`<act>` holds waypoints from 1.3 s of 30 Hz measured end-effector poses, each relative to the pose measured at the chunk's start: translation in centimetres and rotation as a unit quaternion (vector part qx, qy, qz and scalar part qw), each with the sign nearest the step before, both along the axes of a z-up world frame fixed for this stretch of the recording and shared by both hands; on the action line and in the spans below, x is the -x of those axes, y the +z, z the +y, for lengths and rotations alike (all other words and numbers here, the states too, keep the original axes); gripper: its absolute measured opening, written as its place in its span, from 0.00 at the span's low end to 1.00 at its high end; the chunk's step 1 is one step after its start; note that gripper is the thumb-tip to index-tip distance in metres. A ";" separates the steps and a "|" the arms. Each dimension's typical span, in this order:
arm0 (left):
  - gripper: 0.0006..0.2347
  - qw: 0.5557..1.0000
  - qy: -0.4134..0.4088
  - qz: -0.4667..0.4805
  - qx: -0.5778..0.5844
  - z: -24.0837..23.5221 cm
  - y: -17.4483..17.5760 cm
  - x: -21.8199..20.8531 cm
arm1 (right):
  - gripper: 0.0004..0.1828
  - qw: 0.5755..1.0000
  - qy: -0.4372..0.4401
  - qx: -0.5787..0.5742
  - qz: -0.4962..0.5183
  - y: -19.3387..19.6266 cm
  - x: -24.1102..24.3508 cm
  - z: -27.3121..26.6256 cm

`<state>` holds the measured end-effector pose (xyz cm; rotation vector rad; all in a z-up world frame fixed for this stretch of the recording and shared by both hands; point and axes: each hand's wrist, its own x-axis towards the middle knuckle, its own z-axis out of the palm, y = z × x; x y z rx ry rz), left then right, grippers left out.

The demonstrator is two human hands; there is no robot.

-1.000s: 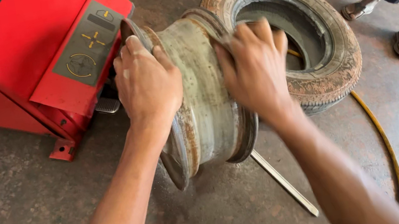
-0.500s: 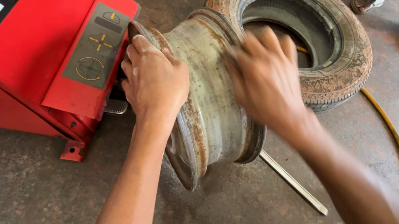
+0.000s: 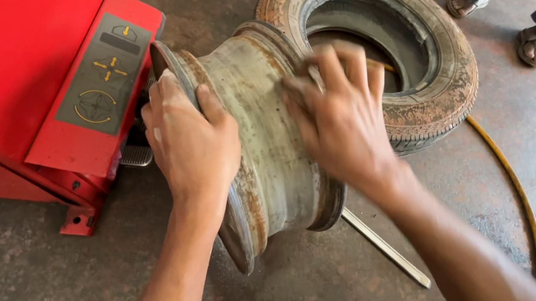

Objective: The person scrubs a rusty metal wheel rim with a sanding block, rotating it to clean different sections. The rim is held against a red machine while the person works on its surface.

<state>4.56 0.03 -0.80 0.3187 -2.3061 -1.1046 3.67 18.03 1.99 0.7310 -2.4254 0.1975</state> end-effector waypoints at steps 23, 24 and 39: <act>0.15 0.999 0.024 -0.018 -0.011 -1.2 -0.3 5.1 | 0.14 0.997 -0.039 0.044 0.044 -4.8 -6.0 0.4; 0.15 0.999 0.033 0.019 0.012 -1.3 -0.5 5.1 | 0.13 0.997 -0.037 0.047 0.050 -4.7 -5.3 0.4; 0.14 0.999 0.020 -0.022 -0.031 -1.6 0.0 5.1 | 0.09 0.999 0.006 0.040 0.014 -1.2 3.9 -0.1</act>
